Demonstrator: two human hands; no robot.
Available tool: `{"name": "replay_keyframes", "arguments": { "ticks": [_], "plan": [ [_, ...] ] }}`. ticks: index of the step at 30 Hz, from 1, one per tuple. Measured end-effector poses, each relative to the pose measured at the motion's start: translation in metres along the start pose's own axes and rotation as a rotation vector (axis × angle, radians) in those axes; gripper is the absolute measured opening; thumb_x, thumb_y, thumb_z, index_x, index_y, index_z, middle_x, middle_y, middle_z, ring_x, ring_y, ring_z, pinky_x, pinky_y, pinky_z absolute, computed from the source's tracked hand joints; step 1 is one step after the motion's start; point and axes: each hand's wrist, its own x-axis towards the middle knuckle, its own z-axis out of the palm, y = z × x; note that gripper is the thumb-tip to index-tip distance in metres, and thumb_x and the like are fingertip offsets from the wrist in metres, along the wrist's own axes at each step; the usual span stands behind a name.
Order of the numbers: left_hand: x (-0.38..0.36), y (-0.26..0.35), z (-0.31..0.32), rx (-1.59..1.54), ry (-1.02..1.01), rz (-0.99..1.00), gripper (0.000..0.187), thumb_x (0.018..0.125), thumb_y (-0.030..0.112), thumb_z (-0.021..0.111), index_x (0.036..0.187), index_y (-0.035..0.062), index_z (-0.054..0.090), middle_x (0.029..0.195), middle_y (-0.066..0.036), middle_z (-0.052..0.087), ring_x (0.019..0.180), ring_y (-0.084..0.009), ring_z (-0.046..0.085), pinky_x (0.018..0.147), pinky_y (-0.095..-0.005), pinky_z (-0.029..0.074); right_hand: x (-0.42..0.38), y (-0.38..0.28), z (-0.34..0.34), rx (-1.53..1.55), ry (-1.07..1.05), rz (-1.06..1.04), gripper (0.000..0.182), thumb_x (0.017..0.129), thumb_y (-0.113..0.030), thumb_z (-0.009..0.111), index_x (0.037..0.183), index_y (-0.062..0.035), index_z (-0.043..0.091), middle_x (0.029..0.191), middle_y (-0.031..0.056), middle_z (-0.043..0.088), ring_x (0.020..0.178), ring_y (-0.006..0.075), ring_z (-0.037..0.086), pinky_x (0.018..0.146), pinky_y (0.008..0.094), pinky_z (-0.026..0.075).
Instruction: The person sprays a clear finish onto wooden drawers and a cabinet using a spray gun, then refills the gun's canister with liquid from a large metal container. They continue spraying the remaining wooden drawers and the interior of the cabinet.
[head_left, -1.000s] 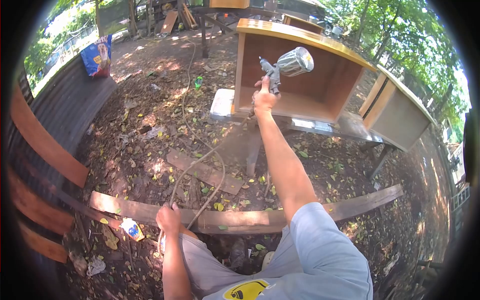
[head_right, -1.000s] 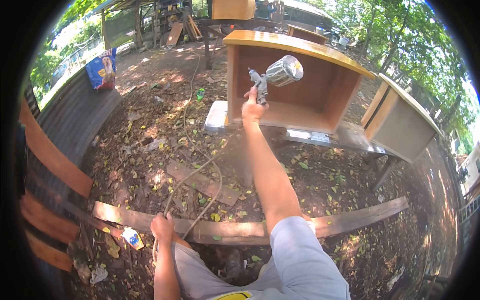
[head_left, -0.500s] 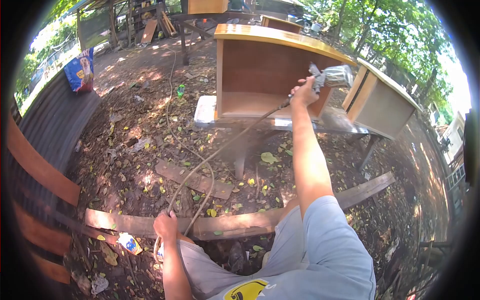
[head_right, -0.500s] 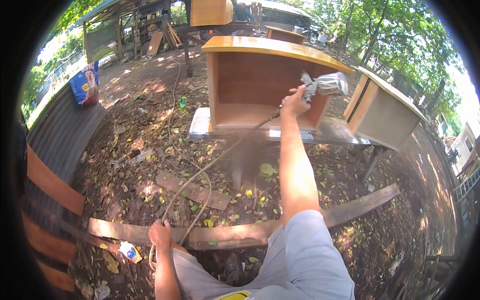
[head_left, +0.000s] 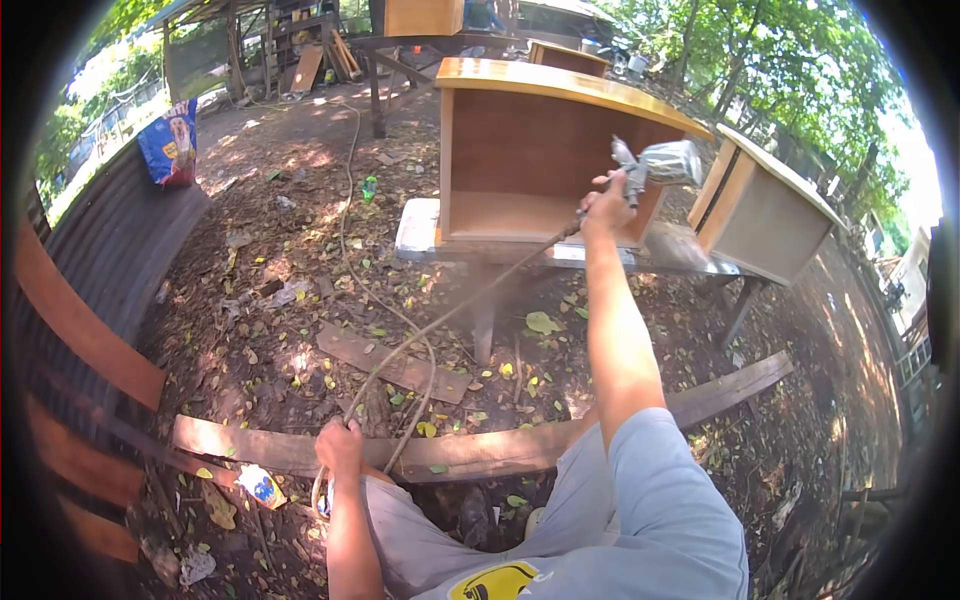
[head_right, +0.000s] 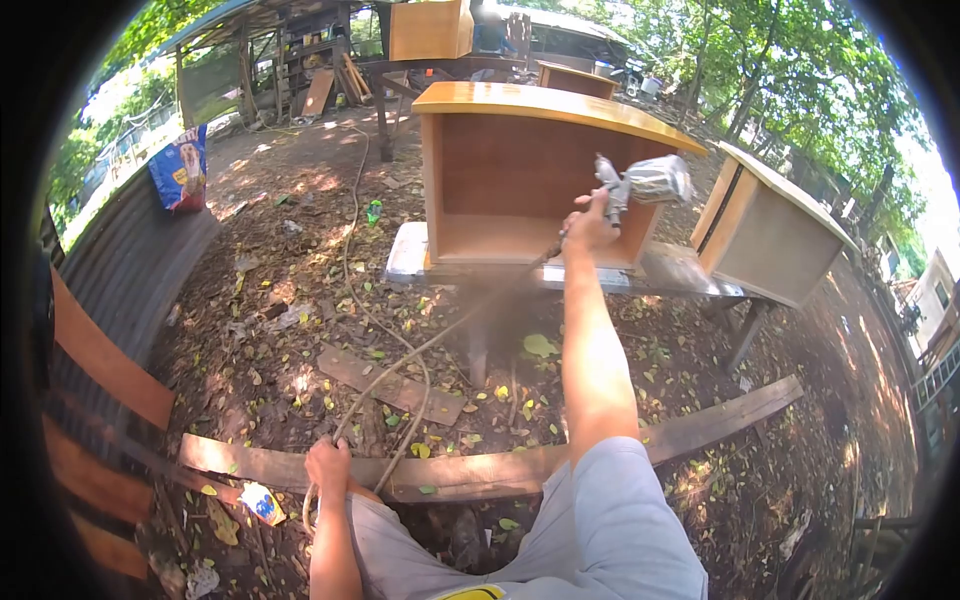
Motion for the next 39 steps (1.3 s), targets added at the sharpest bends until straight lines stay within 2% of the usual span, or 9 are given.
{"name": "replay_keyframes", "arguments": {
  "ticks": [6,11,14,15,19,25,28,31,39],
  "plan": [
    [0.003,0.002,0.003,0.015,-0.040,-0.050,0.028,0.077,0.032,0.066,0.081,0.0045,0.069,0.083,-0.018,0.069,0.080,-0.0372,0.067,0.073,-0.0460,0.054,-0.060,0.042,0.024,-0.079,-0.223,0.034,0.027,0.095,-0.025,0.060,0.097,0.0019,0.060,0.068,0.0083,0.061,0.036,0.0120,0.044,0.031,0.0267,0.030],
    [0.002,0.001,0.003,0.029,-0.042,-0.059,0.029,0.077,0.032,0.066,0.081,0.0042,0.070,0.084,-0.018,0.069,0.081,-0.0367,0.068,0.074,-0.0455,0.054,-0.095,0.075,0.019,-0.252,-0.302,0.159,0.040,0.093,-0.026,0.065,0.058,-0.0045,0.060,0.056,0.0003,0.056,0.041,0.0080,0.042,0.042,0.0264,0.031],
    [0.002,0.001,0.002,0.037,-0.057,-0.057,0.029,0.076,0.033,0.067,0.081,0.0039,0.070,0.085,-0.018,0.070,0.081,-0.0360,0.068,0.075,-0.0449,0.054,-0.096,0.104,0.006,-0.475,-0.394,0.099,0.032,0.093,-0.026,0.063,0.072,-0.0017,0.061,0.054,0.0042,0.056,0.035,0.0106,0.043,0.032,0.0269,0.029],
    [0.002,0.000,0.002,0.033,-0.064,-0.049,0.030,0.076,0.033,0.067,0.082,0.0038,0.070,0.085,-0.018,0.070,0.081,-0.0359,0.068,0.075,-0.0447,0.054,-0.099,0.105,0.004,-0.459,-0.408,0.118,0.037,0.091,-0.027,0.065,0.063,-0.0036,0.057,0.050,0.0035,0.053,0.034,0.0112,0.044,0.032,0.0277,0.030],
    [0.003,0.002,0.000,0.028,-0.111,-0.036,0.030,0.076,0.033,0.067,0.083,0.0039,0.071,0.086,-0.018,0.070,0.083,-0.0359,0.068,0.076,-0.0443,0.054,-0.111,0.103,-0.008,-0.622,-0.413,0.183,0.032,0.089,-0.025,0.066,0.067,-0.0048,0.059,0.052,0.0026,0.055,0.034,0.0109,0.043,0.032,0.0275,0.030],
    [0.009,0.008,0.001,-0.009,-0.203,-0.054,0.032,0.074,0.032,0.066,0.084,0.0020,0.072,0.089,-0.020,0.070,0.087,-0.0360,0.068,0.080,-0.0435,0.054,-0.131,0.067,-0.049,-0.590,-0.665,0.348,0.026,0.088,-0.023,0.067,0.070,-0.0048,0.062,0.054,0.0015,0.056,0.035,0.0096,0.043,0.032,0.0266,0.028],
    [0.012,0.009,0.004,0.047,-0.258,0.012,0.033,0.073,0.031,0.065,0.086,0.0011,0.072,0.090,-0.021,0.069,0.088,-0.0361,0.068,0.081,-0.0434,0.053,-0.126,0.064,-0.082,-0.829,-0.636,0.314,0.026,0.088,-0.023,0.067,0.071,-0.0045,0.064,0.056,0.0002,0.057,0.040,0.0091,0.046,0.037,0.0267,0.032],
    [0.014,0.008,0.007,0.041,-0.272,0.048,0.033,0.072,0.030,0.064,0.086,0.0016,0.072,0.090,-0.021,0.069,0.087,-0.0364,0.068,0.081,-0.0436,0.053,-0.126,0.045,-0.114,-0.867,-0.624,0.057,0.028,0.090,-0.022,0.065,0.069,-0.0037,0.064,0.057,-0.0004,0.058,0.047,0.0084,0.050,0.046,0.0268,0.037],
    [0.014,0.008,0.008,0.004,-0.244,0.032,0.032,0.074,0.030,0.063,0.088,0.0028,0.071,0.089,-0.021,0.069,0.087,-0.0369,0.067,0.081,-0.0447,0.053,-0.067,0.013,-0.171,-0.826,-0.176,-0.110,0.032,0.091,-0.025,0.064,0.071,0.0007,0.063,0.059,0.0035,0.060,0.055,0.0127,0.055,0.056,0.0311,0.043]
  ]
}}
